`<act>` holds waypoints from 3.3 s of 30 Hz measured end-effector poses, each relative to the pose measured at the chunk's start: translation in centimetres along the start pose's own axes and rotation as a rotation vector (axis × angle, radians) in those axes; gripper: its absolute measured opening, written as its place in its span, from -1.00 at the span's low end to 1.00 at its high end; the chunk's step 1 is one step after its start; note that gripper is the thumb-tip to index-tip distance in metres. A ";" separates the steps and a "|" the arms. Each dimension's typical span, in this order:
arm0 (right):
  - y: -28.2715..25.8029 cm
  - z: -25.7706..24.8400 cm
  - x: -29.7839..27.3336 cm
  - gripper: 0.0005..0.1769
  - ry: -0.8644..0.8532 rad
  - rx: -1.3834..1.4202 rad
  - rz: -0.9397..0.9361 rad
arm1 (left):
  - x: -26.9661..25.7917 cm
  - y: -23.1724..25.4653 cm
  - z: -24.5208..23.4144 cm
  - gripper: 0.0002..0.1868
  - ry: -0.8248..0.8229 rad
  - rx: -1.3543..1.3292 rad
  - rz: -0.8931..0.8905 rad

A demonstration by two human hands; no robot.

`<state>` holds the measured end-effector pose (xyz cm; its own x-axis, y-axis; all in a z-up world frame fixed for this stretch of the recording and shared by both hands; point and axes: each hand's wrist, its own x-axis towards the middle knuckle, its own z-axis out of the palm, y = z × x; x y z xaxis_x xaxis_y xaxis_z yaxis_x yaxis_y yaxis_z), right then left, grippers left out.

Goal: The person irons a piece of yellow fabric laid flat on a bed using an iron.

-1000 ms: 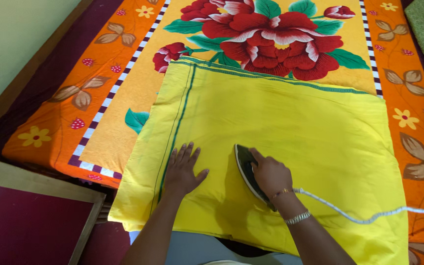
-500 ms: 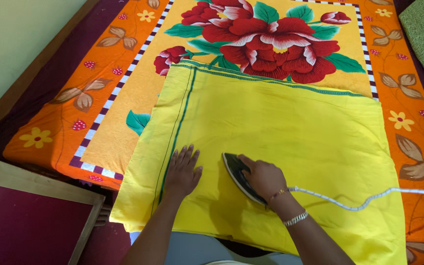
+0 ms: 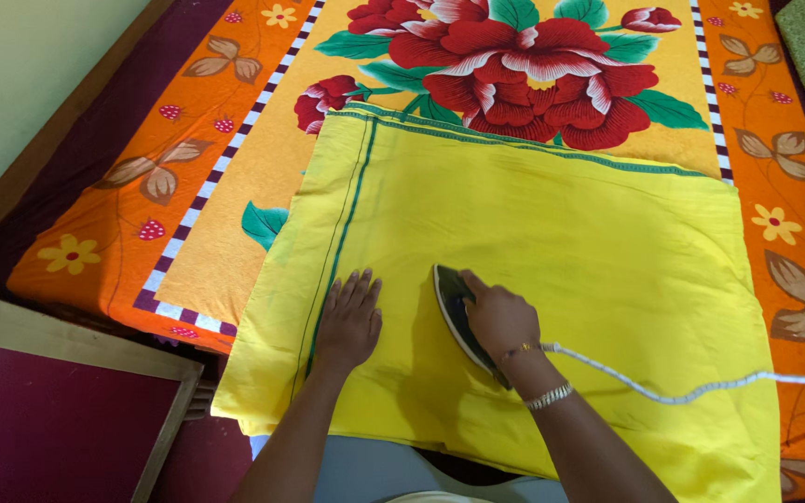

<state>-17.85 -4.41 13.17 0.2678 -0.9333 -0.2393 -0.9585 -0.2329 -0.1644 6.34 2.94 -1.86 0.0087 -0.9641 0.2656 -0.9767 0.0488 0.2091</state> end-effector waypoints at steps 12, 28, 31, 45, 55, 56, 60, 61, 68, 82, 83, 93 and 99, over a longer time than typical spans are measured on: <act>-1.0 -0.7 2.5 -0.43 -0.064 -0.004 -0.073 | 0.2 -0.8 0.5 -0.44 -0.032 -0.067 0.015; -1.4 1.0 -2.0 -0.52 0.073 -0.008 -0.185 | 0.0 -5.5 -1.0 -0.48 0.100 0.009 -0.035; -2.2 0.1 1.4 -0.45 0.006 -0.017 -0.082 | 0.1 -6.6 -0.3 -0.37 0.134 -0.138 -0.038; -3.2 0.6 -1.0 -0.47 -0.054 -0.052 -0.290 | 0.5 -6.3 -1.5 -0.48 -0.040 0.107 -0.386; -3.7 1.3 -2.0 -0.50 0.031 -0.027 -0.249 | -0.8 -10.3 -1.9 -0.38 -0.087 0.138 -0.473; -3.9 1.1 -1.5 -0.49 0.017 -0.042 -0.214 | -0.9 -10.3 -2.0 -0.37 -0.084 0.145 -0.471; -5.1 0.3 1.2 -0.46 -0.013 -0.055 -0.115 | -1.0 -10.0 -2.3 -0.35 -0.090 0.150 -0.485; -5.3 0.1 1.8 -0.46 -0.014 -0.047 -0.100 | -1.0 -9.8 -2.4 -0.35 -0.096 0.144 -0.492; -5.8 -0.1 3.3 -0.43 0.001 -0.055 -0.193 | -1.3 -9.5 -2.3 -0.37 -0.017 0.160 -0.463; -6.4 0.4 -2.6 -0.45 -0.087 -0.115 -0.422 | 0.7 -10.2 -2.9 -0.08 0.246 0.079 -0.757; -6.7 0.4 -2.3 -0.45 -0.067 -0.112 -0.363 | 1.6 -10.2 -3.7 -0.14 0.153 0.066 -0.803; -8.7 0.2 2.2 -0.43 0.004 -0.054 -0.135 | 5.6 -13.3 -1.6 -0.47 0.042 0.041 -0.831; -7.9 -0.1 1.6 -0.43 -0.059 -0.120 -0.280 | 6.1 -13.4 -1.2 -0.52 -0.029 0.004 -0.811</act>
<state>-9.84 -4.10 14.15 0.5251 -0.8116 -0.2560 -0.8503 -0.5129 -0.1181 19.70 -3.29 -1.95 0.7089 -0.7052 0.0079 -0.6694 -0.6693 0.3224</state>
